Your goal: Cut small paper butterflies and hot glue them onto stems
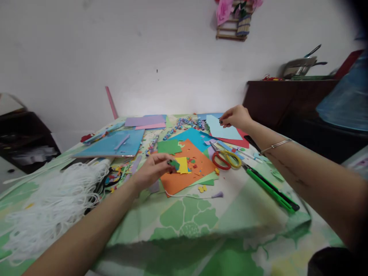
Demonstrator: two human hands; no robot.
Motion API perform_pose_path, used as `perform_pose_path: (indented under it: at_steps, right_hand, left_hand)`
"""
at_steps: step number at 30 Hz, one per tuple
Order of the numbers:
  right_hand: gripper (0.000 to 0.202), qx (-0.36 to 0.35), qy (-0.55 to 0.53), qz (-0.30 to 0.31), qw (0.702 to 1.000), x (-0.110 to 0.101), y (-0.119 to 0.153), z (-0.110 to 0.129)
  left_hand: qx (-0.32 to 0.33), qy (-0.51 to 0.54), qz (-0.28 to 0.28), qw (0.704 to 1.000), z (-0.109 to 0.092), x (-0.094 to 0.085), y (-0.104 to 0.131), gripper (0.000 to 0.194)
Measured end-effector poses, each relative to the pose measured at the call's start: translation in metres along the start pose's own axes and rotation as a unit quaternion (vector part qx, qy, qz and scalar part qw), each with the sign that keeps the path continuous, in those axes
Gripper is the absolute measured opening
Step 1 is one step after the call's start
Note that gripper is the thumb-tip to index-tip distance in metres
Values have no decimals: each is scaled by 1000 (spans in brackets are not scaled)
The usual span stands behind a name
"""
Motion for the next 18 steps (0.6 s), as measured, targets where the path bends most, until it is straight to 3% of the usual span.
perform_pose_path:
  at_steps: [5,9,12,14,15,16,17,18]
  right_hand:
    - [21,-54,-10,-20,998,-33,-7,29]
    - [10,-64,-85,-30,994,-61,-8,45]
    - [24,-93,-182,-46,978,-66,-4,49]
    - [41,-91,-150,39,984,-57,1,47]
    - [47,-79,-92,140,983,-48,6,44]
    - [46,-69,-57,198,976,-43,10,39]
    - [43,-66,-27,223,972,-41,14,34]
    - [38,-77,13,211,974,-43,17,30]
  left_hand:
    - [-29,-191,104,976,20,36,7,22]
    - [27,-301,116,946,23,54,14,17]
    - [48,-315,141,937,22,58,17,16]
    - [52,-318,151,935,22,56,17,16]
    - [51,-319,152,934,22,55,17,16]
    - [49,-320,151,934,22,53,17,16]
    - [47,-322,147,934,22,51,17,16]
    - [49,-324,142,934,22,50,17,15]
Point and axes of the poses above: each hand's wrist, its own y-axis away from the middle knuckle, its own x-axis out of the palm, z = x × y, the point moved 3 cm from there along -y, towards the middle knuckle, and after that the axes turned 9 degrees about y, right-handed, at the moved point
